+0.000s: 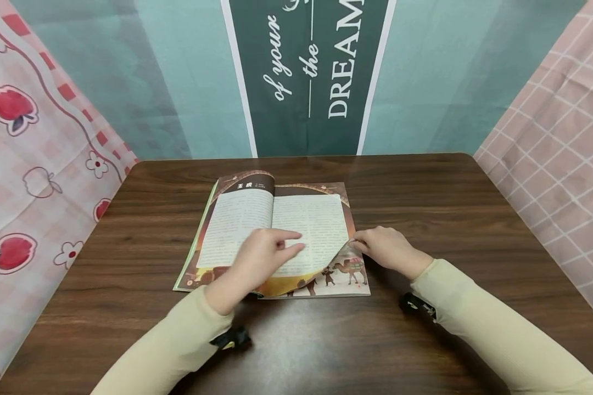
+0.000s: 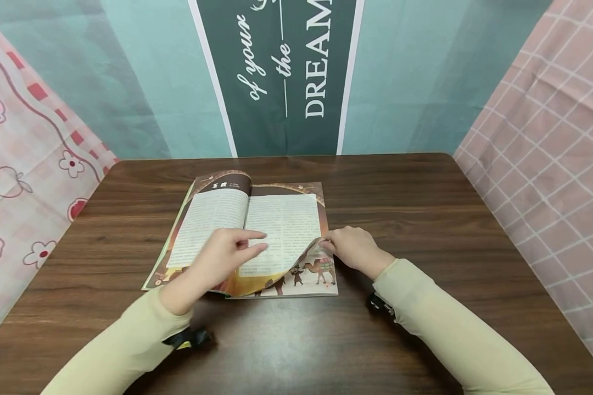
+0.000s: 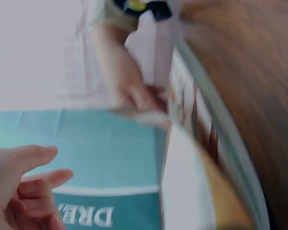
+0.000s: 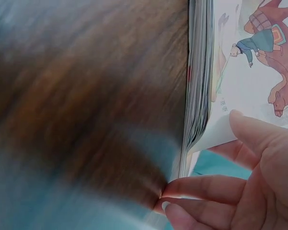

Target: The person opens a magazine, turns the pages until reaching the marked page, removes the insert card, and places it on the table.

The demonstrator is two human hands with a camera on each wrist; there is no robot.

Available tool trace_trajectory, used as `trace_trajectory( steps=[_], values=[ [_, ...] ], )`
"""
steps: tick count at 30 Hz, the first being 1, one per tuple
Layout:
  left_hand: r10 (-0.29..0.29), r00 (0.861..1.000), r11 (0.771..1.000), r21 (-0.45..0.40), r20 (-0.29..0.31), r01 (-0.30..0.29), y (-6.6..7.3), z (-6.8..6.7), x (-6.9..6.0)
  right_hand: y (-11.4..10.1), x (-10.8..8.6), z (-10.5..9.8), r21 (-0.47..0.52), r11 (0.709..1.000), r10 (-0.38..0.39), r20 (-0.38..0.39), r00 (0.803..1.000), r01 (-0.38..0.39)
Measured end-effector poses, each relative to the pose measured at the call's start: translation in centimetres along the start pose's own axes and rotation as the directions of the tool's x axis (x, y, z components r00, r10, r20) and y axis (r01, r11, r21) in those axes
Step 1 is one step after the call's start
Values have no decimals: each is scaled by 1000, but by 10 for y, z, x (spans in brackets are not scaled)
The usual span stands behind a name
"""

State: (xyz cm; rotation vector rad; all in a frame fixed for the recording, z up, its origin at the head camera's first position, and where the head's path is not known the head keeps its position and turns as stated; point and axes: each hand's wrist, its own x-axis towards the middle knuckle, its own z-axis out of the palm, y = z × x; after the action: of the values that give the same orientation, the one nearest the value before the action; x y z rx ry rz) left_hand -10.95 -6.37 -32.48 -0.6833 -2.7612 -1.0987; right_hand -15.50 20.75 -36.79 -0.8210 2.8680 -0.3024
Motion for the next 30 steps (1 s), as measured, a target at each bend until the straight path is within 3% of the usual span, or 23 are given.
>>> trace_trajectory(
  steps=[6,17,25,30],
  values=[
    [28,998,998,59,56,-31,14,27,16,-2,2,2,16,1000,15,27,1000,-16],
    [30,992,989,139,121,-47,35,55,36,-1,1,-2,-1,1000,23,-6,1000,-23],
    [3,994,992,127,108,-17,36,61,41,0,-1,-2,-4,1000,24,-1,1000,-24],
    [-19,997,996,85,70,13,30,52,41,1,-3,-3,15,994,106,91,990,-108]
  ],
)
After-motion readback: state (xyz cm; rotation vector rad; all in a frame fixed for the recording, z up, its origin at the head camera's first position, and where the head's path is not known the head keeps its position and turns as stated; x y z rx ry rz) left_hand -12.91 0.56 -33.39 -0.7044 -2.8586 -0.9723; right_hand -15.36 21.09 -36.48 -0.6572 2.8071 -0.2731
